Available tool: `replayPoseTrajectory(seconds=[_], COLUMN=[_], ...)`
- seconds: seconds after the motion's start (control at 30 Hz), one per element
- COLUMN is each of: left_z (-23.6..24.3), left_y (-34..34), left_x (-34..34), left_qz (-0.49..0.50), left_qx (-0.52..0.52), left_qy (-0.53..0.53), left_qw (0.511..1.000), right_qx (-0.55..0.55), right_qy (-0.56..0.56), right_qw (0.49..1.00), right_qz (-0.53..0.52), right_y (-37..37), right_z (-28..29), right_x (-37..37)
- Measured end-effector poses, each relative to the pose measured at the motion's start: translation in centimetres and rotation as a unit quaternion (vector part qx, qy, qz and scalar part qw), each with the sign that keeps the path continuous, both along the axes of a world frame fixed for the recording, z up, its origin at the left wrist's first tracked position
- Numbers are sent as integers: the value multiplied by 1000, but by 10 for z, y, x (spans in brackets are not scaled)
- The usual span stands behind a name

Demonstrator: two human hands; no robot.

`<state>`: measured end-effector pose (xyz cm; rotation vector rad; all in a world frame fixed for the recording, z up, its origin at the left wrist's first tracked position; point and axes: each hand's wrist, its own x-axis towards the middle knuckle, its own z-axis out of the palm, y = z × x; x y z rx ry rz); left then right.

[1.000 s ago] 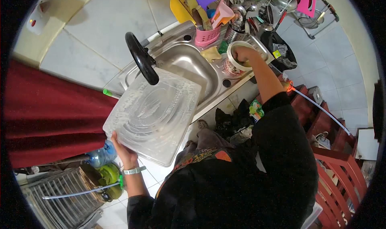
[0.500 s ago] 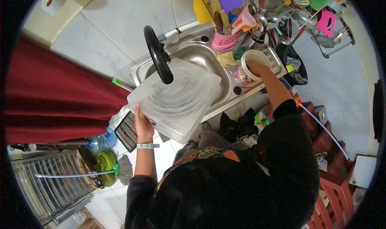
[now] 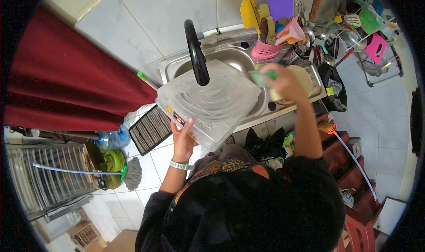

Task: The person washes a plastic container by hand using a sponge and water at a sink.

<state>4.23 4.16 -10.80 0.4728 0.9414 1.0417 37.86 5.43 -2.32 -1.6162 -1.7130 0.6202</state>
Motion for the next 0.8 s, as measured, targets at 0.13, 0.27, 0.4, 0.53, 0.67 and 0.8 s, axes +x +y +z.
replayPoseTrajectory(seconds=[0.13,0.27,0.4,0.53,0.67,0.8], left_z=[-10,-14,-17,-2,1,-1], left_y=[7,15,21,22,28,31], left_x=[14,19,16,28,34,23], left_qz=[70,143,164,151,139,149], left_qx=[63,91,105,94,102,82], left_qy=[22,19,36,58,99,104], left_qw=[995,985,980,982,980,980], right_qx=[-41,51,30,52,-19,57], right_qy=[128,140,130,-23,46,73], right_qw=[989,974,975,998,998,983], right_qz=[60,170,179,26,42,156], right_y=[15,1,16,69,102,48], right_z=[-35,-62,-108,-221,-211,-106], right_x=[-117,-177,-144,-46,-79,-174])
